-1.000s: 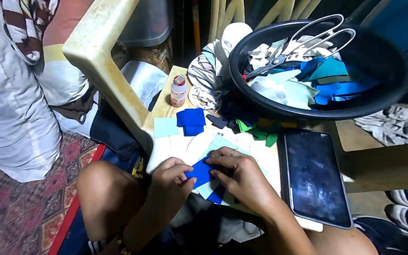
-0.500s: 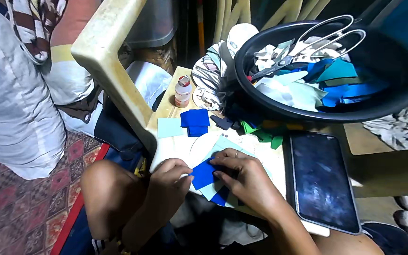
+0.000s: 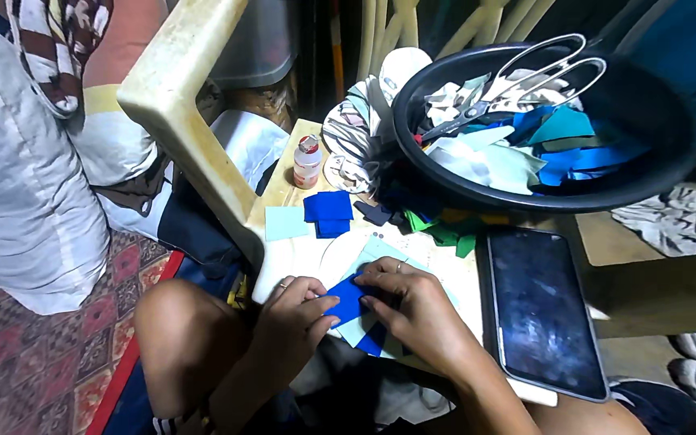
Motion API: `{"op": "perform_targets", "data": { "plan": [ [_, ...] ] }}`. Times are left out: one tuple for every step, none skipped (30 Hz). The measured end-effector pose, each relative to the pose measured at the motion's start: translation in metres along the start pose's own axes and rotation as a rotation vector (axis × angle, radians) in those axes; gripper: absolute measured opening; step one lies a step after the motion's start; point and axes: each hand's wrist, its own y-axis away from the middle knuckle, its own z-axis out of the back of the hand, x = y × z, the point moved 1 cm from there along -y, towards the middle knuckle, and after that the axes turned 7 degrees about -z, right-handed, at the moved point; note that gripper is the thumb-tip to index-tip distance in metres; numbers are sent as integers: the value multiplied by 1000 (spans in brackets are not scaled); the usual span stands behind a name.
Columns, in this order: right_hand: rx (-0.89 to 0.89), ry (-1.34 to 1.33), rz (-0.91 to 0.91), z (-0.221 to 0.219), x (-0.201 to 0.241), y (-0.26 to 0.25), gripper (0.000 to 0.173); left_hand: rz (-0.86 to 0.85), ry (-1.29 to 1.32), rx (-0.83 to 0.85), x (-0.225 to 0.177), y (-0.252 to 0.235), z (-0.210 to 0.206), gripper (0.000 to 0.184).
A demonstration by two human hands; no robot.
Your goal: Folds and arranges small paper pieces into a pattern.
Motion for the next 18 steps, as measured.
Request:
{"op": "perform_targets", "data": {
  "plan": [
    [0, 2, 0, 0, 0, 0, 22, -3, -3, -1, 0, 0, 0, 20],
    [-3, 8, 2, 0, 0, 0, 23, -3, -6, 2, 0, 0, 0, 20],
    [-8, 15, 3, -1, 0, 0, 24, -3, -7, 7, 0, -1, 0, 20],
    [-18, 25, 3, -1, 1, 0, 25, -5, -8, 8, 0, -1, 1, 20],
    [-35, 38, 9, -2, 2, 0, 25, -8, -9, 6, 0, -2, 1, 20],
    [-56, 49, 19, -3, 3, 0, 27, -11, -12, 2, 0, -2, 1, 21],
    [-83, 55, 39, -4, 4, 0, 27, -15, -14, -2, 1, -2, 1, 21],
    [-109, 57, 69, -4, 5, 1, 27, -18, -17, -2, 1, -2, 0, 21],
    [-128, 48, 103, -5, 6, 1, 26, -19, -19, 0, 1, -2, 0, 21],
    [-133, 32, 135, -6, 7, 2, 24, -20, -27, 0, 1, -2, 0, 21],
    [-124, 17, 162, -7, 8, 2, 23, -26, -30, -2, 1, -2, 0, 21],
    [-101, 8, 172, -8, 8, 1, 22, -32, -29, -5, 2, -1, 0, 21],
    [-67, 9, 165, -10, 7, 2, 21, -40, -28, -12, 3, -1, -1, 21],
    [-32, 18, 150, -12, 6, 2, 21, -48, -29, -20, 3, -1, -1, 21],
    [-8, 21, 135, -13, 4, 1, 21, -57, -30, -26, 4, -1, -2, 21],
    [10, 23, 124, -13, 3, 1, 22, -65, -26, -31, 5, 0, -2, 22],
    [23, 22, 113, -12, 3, 0, 22, -70, -21, -32, 6, 0, -2, 22],
    [32, 20, 104, -12, 3, 0, 23, -73, -14, -31, 6, 0, -1, 22]
  ]
}}
